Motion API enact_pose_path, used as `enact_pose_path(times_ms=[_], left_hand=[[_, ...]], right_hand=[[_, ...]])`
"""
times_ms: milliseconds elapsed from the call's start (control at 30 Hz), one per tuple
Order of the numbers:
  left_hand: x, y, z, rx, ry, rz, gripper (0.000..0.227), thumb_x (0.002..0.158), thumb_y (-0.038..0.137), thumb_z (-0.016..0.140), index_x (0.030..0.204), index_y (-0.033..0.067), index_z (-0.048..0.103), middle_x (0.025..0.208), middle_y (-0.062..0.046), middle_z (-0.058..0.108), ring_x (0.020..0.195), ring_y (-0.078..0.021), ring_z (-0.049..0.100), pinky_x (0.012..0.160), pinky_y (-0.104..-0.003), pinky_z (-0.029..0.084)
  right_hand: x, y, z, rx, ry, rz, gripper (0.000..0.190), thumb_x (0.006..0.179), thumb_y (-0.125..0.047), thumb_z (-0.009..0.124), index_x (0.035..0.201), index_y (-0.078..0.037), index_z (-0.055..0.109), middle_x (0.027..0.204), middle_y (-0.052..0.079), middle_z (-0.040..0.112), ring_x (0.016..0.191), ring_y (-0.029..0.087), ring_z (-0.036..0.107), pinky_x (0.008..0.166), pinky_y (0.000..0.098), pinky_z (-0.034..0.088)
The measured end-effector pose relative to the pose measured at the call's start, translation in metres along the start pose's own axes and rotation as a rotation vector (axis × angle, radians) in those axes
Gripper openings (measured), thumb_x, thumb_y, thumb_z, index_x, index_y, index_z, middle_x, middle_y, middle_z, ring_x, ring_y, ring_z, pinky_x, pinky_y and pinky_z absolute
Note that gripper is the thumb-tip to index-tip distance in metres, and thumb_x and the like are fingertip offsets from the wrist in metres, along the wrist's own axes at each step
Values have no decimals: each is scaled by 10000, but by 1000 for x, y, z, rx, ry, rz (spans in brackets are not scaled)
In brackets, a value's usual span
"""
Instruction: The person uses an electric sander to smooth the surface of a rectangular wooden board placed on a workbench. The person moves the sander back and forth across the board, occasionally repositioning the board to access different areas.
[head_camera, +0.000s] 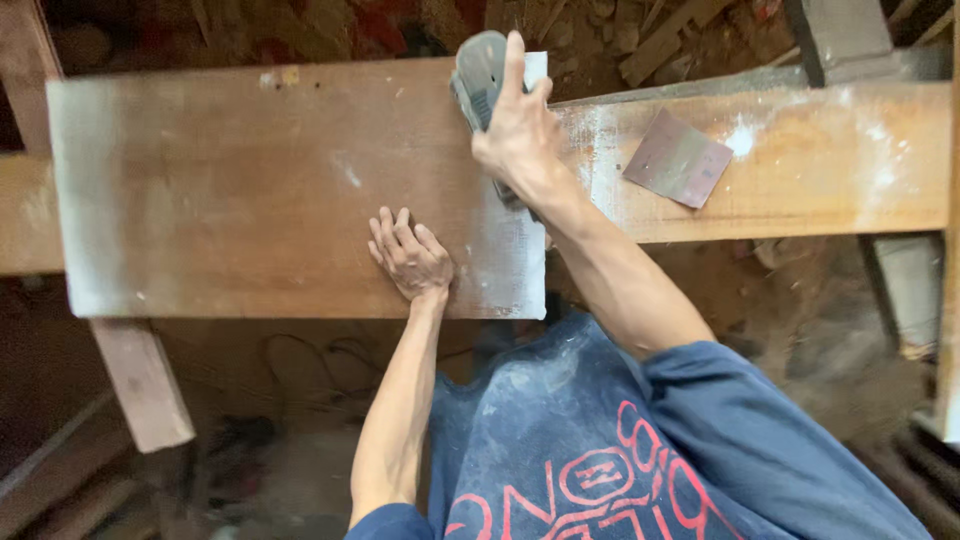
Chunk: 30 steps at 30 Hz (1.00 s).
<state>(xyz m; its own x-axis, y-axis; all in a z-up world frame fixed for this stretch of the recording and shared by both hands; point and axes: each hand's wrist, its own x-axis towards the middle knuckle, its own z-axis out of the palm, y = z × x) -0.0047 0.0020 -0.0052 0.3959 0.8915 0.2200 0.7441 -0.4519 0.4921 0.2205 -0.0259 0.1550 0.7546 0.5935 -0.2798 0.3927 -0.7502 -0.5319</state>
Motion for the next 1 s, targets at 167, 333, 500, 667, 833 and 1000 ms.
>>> enact_pose_path(times_ms=[167, 333, 500, 667, 833, 1000], left_hand=[[2, 1, 0, 65, -18, 11, 389, 996, 234, 557, 1338, 56, 611, 1525, -193, 501, 1469, -424, 389, 1199, -623, 248], [3, -5, 0, 102, -42, 57, 408, 995, 231, 544, 1346, 27, 586, 1537, -235, 479, 1458, -449, 387, 1198, -605, 256], [7, -4, 1, 111, -46, 54, 410, 991, 223, 542, 1337, 6, 575, 1526, -270, 473, 1439, -461, 399, 1193, -595, 262], [7, 0, -2, 153, -33, 49, 381, 991, 218, 553, 1311, 18, 601, 1508, -262, 492, 1423, -442, 434, 1194, -572, 291], [6, 0, -1, 107, -32, 62, 397, 979, 211, 560, 1314, -1, 585, 1512, -272, 488, 1420, -464, 417, 1184, -563, 298], [8, -1, -1, 115, -23, 71, 400, 978, 214, 568, 1324, 14, 585, 1509, -263, 493, 1425, -457, 420, 1192, -561, 295]], right_hand=[[48, 7, 18, 193, 198, 67, 1204, 748, -190, 768, 1618, -214, -64, 1323, 398, 417, 931, 469, 675, 770, 498, 635], [66, 0, 21, 372, 175, 98, 1135, 815, -46, 674, 1598, -269, -118, 1495, 487, 168, 634, 255, 675, 478, 333, 625], [67, 1, 3, 473, 129, 112, 1082, 853, 42, 590, 1581, -323, -123, 1533, 461, 137, 514, 127, 601, 318, 213, 533], [49, -1, -5, 530, -13, 72, 1073, 872, 30, 585, 1580, -289, -156, 1569, 498, -73, 515, 167, 649, 343, 226, 566], [59, -6, -1, 501, 93, 69, 1068, 862, 8, 615, 1591, -258, -120, 1558, 484, 41, 547, 195, 661, 383, 262, 558], [59, -1, 5, 527, 103, 81, 1060, 880, -27, 630, 1583, -239, -134, 1553, 489, 41, 563, 228, 694, 395, 299, 572]])
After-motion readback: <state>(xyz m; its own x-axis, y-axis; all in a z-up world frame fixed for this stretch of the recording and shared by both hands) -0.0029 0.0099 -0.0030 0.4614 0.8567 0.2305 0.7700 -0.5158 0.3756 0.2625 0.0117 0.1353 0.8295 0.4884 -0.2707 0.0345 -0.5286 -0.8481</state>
